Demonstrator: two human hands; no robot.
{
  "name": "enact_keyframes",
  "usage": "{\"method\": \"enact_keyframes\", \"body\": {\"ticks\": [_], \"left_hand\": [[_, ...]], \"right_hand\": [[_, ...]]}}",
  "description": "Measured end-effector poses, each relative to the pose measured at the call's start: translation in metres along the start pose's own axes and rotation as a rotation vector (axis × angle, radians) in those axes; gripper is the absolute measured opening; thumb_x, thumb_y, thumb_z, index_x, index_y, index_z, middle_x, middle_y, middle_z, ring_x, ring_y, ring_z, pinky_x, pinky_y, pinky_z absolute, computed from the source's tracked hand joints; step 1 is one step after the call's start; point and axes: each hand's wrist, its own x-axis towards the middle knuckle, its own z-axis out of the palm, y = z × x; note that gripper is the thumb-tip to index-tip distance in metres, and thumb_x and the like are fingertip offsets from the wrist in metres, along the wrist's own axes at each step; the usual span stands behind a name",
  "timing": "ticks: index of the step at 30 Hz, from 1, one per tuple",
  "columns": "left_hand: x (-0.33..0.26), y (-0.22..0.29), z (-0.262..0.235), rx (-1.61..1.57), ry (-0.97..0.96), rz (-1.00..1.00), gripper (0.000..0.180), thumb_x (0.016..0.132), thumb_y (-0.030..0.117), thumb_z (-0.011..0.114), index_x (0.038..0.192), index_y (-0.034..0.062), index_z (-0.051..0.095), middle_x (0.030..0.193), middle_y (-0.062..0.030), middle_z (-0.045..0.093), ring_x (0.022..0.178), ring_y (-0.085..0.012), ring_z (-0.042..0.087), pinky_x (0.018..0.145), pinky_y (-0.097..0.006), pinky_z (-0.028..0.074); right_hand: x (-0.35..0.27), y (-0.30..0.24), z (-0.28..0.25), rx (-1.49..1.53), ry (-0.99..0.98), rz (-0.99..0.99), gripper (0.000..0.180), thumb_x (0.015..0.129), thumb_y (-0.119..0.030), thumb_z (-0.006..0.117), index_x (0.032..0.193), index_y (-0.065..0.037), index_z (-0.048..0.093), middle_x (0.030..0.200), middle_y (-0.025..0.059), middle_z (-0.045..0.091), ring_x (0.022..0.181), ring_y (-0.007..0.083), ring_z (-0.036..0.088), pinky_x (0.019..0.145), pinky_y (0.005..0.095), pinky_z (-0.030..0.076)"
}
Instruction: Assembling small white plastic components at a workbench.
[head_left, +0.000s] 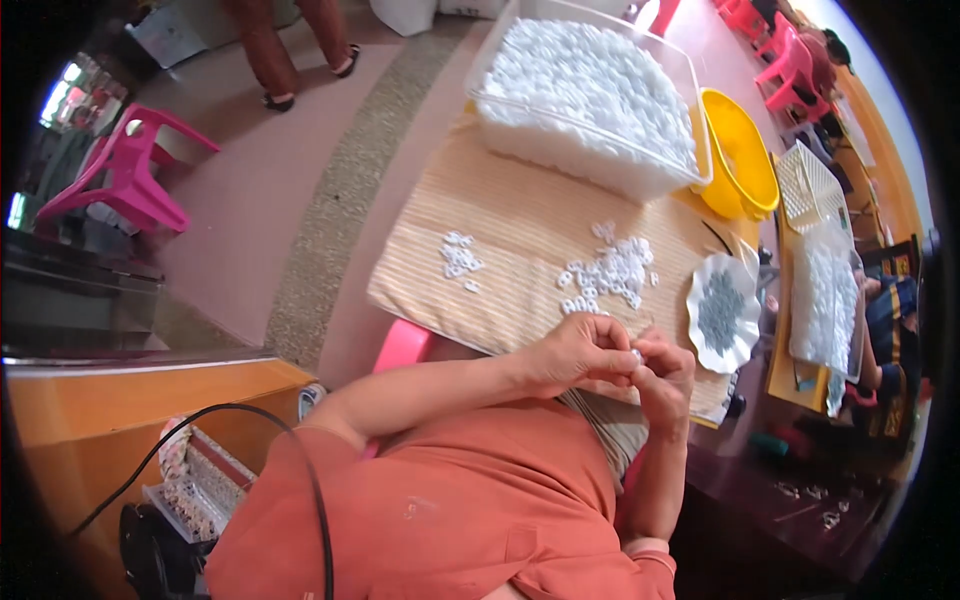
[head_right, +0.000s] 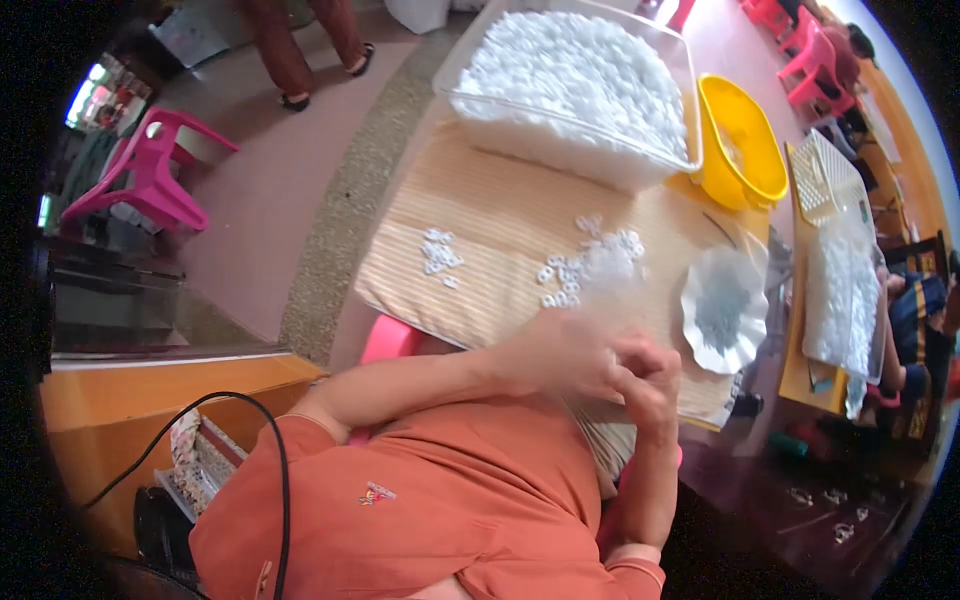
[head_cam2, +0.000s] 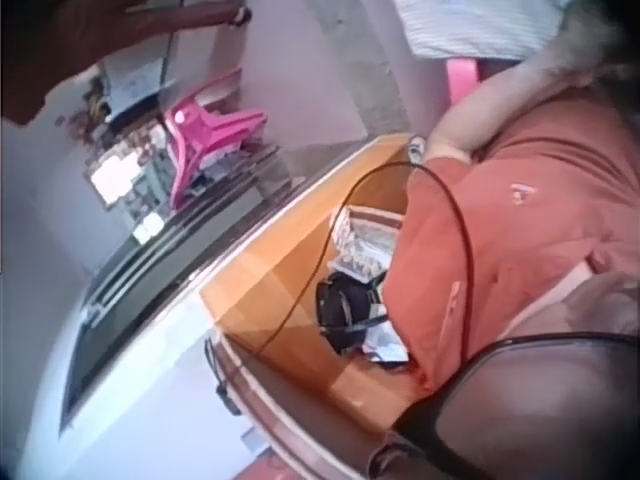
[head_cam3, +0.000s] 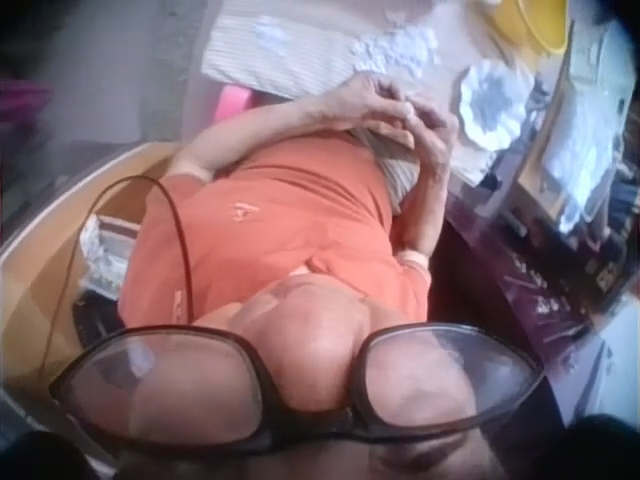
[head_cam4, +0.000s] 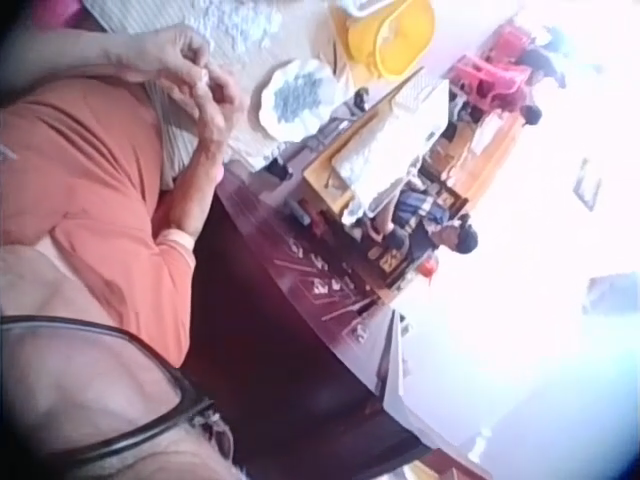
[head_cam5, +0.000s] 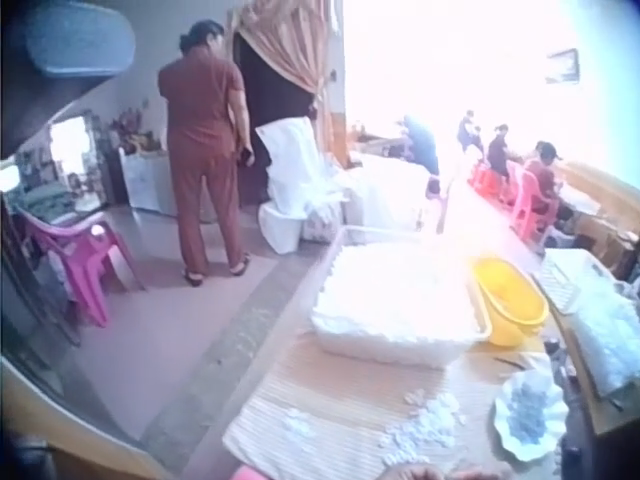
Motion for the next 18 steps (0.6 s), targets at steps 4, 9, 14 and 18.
{"method": "enact_keyframes", "body": {"ticks": [4,9,14,18], "left_hand": [[-0.004,0.017,0.0,0.052,-0.074,0.118,0.013,0.085,0.01,0.071,0.087,0.0031,0.06,0.082,-0.0045,0.065,0.072,-0.0115,0.064,0.068,-0.025,0.056],[-0.012,0.033,0.01,-0.017,0.025,0.086,0.012,0.085,0.008,0.07,0.089,0.0018,0.06,0.082,-0.0049,0.064,0.073,-0.0123,0.063,0.069,-0.026,0.055],[-0.013,0.029,0.014,-0.053,-0.033,0.098,0.013,0.089,0.012,0.067,0.092,0.0024,0.059,0.085,-0.0051,0.063,0.076,-0.011,0.06,0.069,-0.024,0.051],[-0.018,0.036,0.026,0.009,0.05,0.165,0.013,0.088,0.009,0.068,0.094,0.0001,0.06,0.086,-0.0046,0.063,0.078,-0.0111,0.062,0.071,-0.024,0.054]], "right_hand": [[0.005,-0.008,0.009,0.13,-0.003,-0.021,0.02,0.077,-0.002,0.07,0.097,0.001,0.066,0.084,0.0025,0.055,0.077,0.0103,0.052,0.068,0.0227,0.042],[0.01,-0.011,0.011,0.132,-0.031,-0.049,0.02,0.077,-0.002,0.069,0.094,-0.001,0.06,0.093,0.002,0.053,0.083,0.0104,0.052,0.072,0.0223,0.042],[0.008,-0.005,0.007,0.175,0.004,-0.126,0.02,0.075,0.0,0.072,0.09,-0.002,0.059,0.096,0.0042,0.053,0.088,0.0126,0.052,0.081,0.0247,0.043],[0.005,-0.01,0.005,0.242,0.007,-0.141,0.015,0.077,0.002,0.068,0.087,-0.002,0.058,0.096,0.0055,0.052,0.087,0.0133,0.053,0.074,0.025,0.047]]}}
